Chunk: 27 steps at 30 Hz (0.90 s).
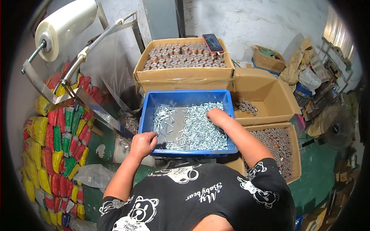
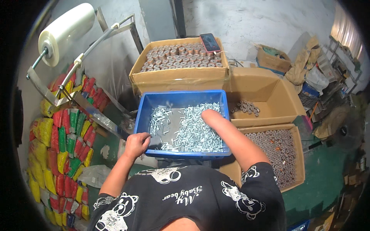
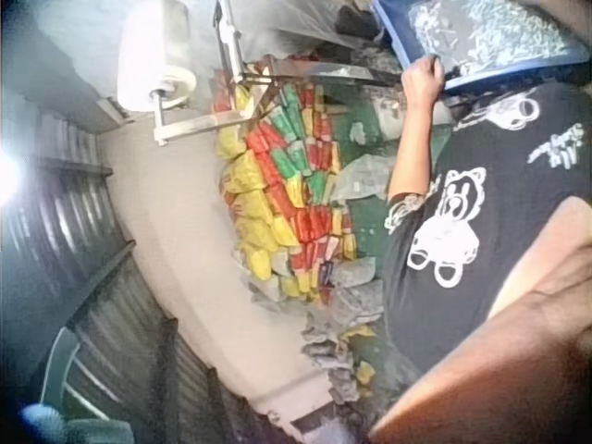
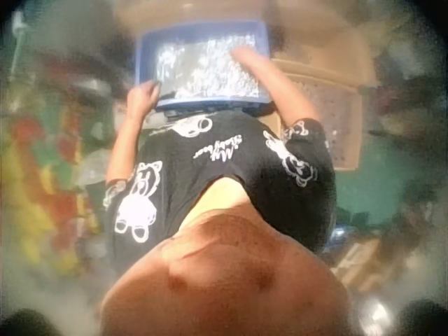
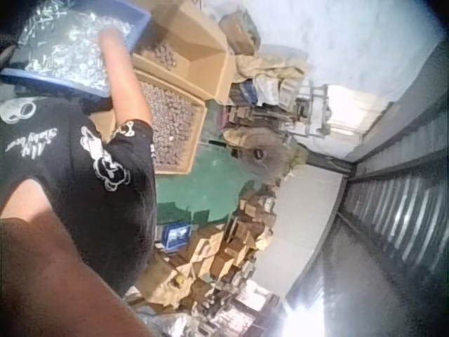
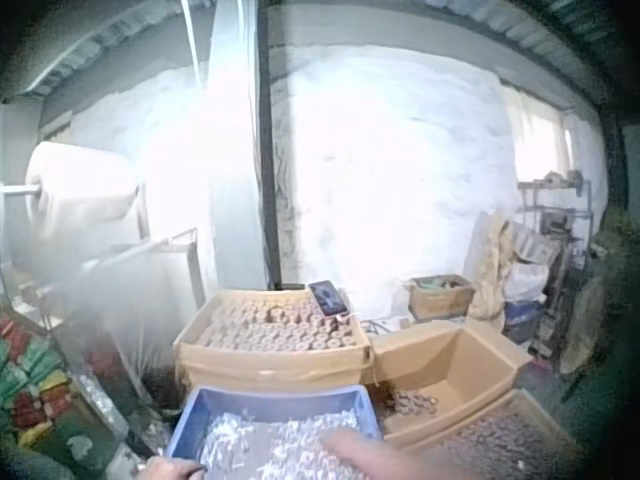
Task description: The person packs metal hardware by transferring cylindrical metal parts from cardboard boxes into another box and sorting through bolts and Allen keys in a blue plastic tray.
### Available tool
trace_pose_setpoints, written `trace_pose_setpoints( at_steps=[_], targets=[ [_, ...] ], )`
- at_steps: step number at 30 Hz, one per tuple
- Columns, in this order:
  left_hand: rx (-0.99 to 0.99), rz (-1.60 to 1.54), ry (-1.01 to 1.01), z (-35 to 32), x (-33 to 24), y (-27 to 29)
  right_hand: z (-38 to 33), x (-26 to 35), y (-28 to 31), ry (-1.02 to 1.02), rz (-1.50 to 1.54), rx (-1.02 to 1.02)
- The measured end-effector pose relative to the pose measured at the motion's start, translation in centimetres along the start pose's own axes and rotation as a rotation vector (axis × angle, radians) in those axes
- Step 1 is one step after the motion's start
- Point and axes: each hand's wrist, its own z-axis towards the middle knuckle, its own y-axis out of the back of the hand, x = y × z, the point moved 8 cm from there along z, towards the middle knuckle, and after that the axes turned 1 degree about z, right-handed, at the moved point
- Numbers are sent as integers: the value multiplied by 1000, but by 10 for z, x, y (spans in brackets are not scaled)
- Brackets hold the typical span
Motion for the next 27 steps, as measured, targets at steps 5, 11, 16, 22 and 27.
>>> trace_pose_setpoints(
  at_steps=[5,11,16,22,27],
  targets=[
    [-22,-24,-28,-2,-3,4,-9,5,16,103,53,-164],
    [-36,-85,-38,-6,10,-1,-10,-10,40,-12,207,-436],
    [10,-117,-73,-1,15,-6,5,-57,27,-479,1482,-276],
    [9,-207,-94,-4,20,-8,92,94,32,-109,908,20],
    [21,-250,-105,-7,22,-8,134,188,-18,-30,-250,-52]
  ],
)
